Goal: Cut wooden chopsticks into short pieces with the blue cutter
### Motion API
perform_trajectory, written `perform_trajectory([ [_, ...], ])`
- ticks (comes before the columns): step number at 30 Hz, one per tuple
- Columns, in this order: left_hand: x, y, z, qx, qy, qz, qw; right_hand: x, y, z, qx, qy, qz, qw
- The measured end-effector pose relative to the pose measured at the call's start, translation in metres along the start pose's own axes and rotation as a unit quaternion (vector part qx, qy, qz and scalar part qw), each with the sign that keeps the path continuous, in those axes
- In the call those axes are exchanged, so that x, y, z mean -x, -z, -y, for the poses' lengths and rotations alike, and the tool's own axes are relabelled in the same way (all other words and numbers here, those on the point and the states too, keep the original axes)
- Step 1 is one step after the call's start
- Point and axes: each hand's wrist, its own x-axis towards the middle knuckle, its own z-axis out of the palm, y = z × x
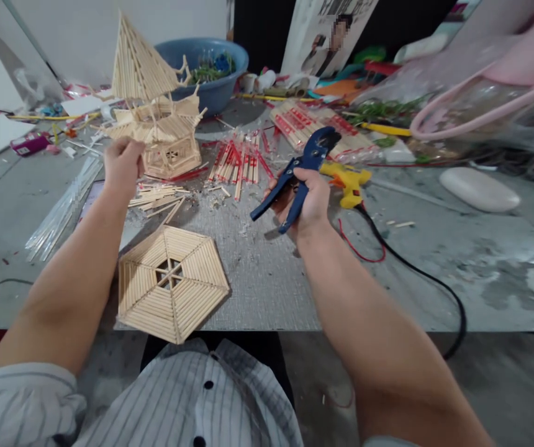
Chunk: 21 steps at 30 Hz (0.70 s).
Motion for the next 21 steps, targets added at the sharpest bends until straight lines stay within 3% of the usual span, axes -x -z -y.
perform_trajectory([
  [1, 0.005, -0.007, -0.006, -0.011, -0.044, 0.002, 0.999, -0.002, 0.001, 0.000, 0.000, 0.008, -0.013, 1.000],
  [3, 0.014, -0.023, -0.017, -0.046, -0.044, 0.074, 0.995, -0.005, 0.004, -0.001, 0.021, 0.023, -0.013, 0.999],
  [5, 0.023, -0.042, -0.027, -0.153, -0.046, 0.188, 0.969, -0.005, 0.005, -0.003, 0.075, 0.037, 0.014, 0.996],
  [7, 0.029, -0.062, -0.036, -0.223, -0.067, 0.232, 0.944, -0.005, 0.006, -0.006, 0.139, 0.043, 0.045, 0.988],
  [11, 0.035, -0.105, -0.046, -0.242, -0.065, 0.287, 0.925, -0.005, 0.005, -0.007, 0.164, 0.041, 0.063, 0.984],
  [15, 0.033, -0.146, -0.045, -0.257, -0.025, 0.283, 0.924, -0.007, 0.006, -0.002, 0.158, 0.045, 0.088, 0.982],
  [18, 0.028, -0.158, -0.042, -0.199, -0.013, 0.314, 0.928, -0.004, 0.004, 0.003, 0.155, 0.011, 0.108, 0.982],
  [21, 0.022, -0.140, -0.042, -0.153, -0.059, 0.298, 0.940, -0.001, 0.000, 0.003, 0.133, -0.035, 0.103, 0.985],
])
